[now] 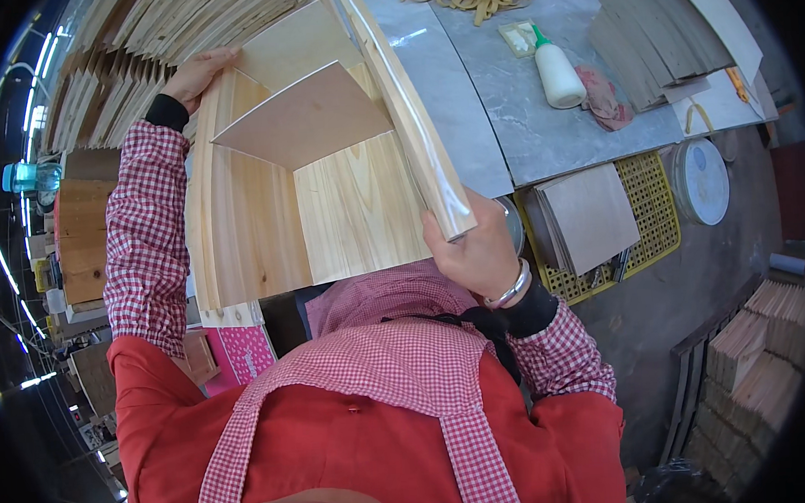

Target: Assembling wooden boxes by applying glue to the edges and attaching panels.

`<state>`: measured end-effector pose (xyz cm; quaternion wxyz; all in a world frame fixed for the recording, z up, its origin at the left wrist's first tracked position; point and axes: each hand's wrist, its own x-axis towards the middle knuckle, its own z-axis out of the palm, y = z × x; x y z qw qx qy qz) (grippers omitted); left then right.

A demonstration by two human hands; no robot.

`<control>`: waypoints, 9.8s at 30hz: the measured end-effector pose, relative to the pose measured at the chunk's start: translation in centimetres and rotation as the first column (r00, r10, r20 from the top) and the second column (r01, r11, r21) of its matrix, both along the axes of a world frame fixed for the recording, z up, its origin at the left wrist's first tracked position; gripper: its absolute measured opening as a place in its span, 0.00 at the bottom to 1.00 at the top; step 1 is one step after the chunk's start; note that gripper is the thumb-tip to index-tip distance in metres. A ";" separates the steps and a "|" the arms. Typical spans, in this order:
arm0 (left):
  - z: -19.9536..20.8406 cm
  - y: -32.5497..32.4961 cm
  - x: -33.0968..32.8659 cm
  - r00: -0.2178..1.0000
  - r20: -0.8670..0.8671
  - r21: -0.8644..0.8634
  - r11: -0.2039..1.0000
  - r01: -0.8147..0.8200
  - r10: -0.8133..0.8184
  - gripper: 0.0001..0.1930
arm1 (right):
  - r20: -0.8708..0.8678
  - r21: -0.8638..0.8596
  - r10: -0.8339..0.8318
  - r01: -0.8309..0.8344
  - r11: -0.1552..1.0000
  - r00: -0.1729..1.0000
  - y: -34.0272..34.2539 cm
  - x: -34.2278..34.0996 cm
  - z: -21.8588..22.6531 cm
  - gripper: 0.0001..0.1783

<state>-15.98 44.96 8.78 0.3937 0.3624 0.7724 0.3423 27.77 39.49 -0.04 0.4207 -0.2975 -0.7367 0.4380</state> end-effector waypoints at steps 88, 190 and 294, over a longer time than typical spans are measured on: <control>-23.9 -13.5 3.9 0.952 0.304 0.466 0.876 -0.129 -0.022 0.25 | -0.338 -0.826 -0.132 -0.226 0.517 0.932 9.2 2.4 -19.2 0.31; -4.0 -26.2 16.7 0.936 -0.326 0.768 0.615 0.177 0.137 0.19 | -0.013 0.470 0.174 -0.148 0.870 0.985 1.0 0.5 5.8 0.27; -5.8 -31.5 19.8 0.329 -0.943 0.207 0.685 0.699 -0.051 0.08 | 0.103 0.519 0.184 -0.211 0.828 0.978 5.4 0.2 0.3 0.10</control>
